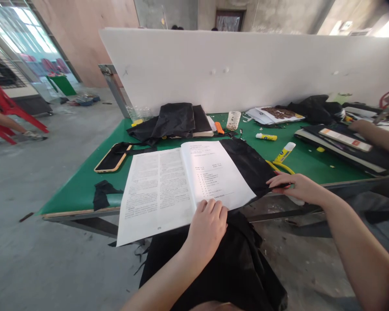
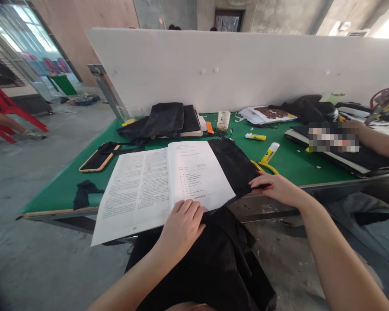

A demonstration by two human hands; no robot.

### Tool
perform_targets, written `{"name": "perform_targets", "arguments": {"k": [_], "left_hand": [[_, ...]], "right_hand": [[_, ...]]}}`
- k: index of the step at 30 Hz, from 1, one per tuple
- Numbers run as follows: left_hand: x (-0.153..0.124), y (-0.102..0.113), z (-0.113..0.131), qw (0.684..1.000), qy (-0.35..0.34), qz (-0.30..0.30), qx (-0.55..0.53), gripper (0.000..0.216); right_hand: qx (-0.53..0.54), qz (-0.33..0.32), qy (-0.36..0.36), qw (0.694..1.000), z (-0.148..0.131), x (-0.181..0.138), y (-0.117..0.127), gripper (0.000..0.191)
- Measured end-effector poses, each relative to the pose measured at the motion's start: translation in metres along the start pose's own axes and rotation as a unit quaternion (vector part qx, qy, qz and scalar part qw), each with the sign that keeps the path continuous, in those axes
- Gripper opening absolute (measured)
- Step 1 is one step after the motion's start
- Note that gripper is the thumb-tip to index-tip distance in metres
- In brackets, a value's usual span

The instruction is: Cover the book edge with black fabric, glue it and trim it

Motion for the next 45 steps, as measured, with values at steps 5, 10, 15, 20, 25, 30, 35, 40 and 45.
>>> {"name": "perform_targets", "arguments": {"k": [5, 10, 15, 20, 25, 30, 35, 40, 45], "left_hand": [[0.002, 0.005, -0.012, 0.998, 0.009, -0.004, -0.062, 0.017], [0.003, 0.011, -0.021, 0.991, 0.027, -0.004, -0.133, 0.023], [0.004, 0.011, -0.026, 0.984, 0.054, -0.005, -0.172, 0.020], [0.005, 0.010, -0.026, 0.983, 0.056, 0.007, -0.175, 0.019], [0.005, 0.010, -0.027, 0.983, 0.059, 0.016, -0.174, 0.018], [0.007, 0.011, -0.030, 0.985, 0.070, 0.025, -0.157, 0.015], [0.008, 0.009, -0.032, 0.985, 0.061, 0.029, -0.161, 0.018], [0.009, 0.007, -0.032, 0.987, 0.074, 0.043, -0.133, 0.024], [0.010, 0.003, -0.034, 0.988, 0.091, 0.032, -0.120, 0.031]], "right_hand": [[-0.014, 0.009, -0.105, 0.994, 0.009, 0.015, 0.012, 0.028], [-0.087, -0.066, -0.089, 0.990, -0.011, 0.034, 0.008, 0.032], [-0.084, -0.111, -0.062, 0.988, -0.019, 0.035, 0.008, 0.027], [-0.111, -0.136, -0.046, 0.984, -0.018, 0.026, 0.012, 0.026], [-0.091, -0.023, -0.102, 0.990, -0.024, -0.003, 0.039, 0.062], [0.237, 0.338, -0.142, 0.900, -0.007, -0.084, 0.047, 0.038], [0.467, 0.111, -0.236, 0.845, 0.015, -0.084, -0.073, 0.038], [0.498, -0.026, -0.151, 0.854, -0.037, -0.032, -0.136, 0.041], [0.618, 0.139, -0.129, 0.763, -0.073, -0.001, -0.149, 0.034]]}}
Point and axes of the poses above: each hand's wrist, its own x-axis towards the middle knuckle, its own y-axis out of the back of the hand, z = x × y, the point moved 8 cm from there along x, towards the middle knuckle, and after that the axes turned 5 degrees about x, right-handed, at the moved point
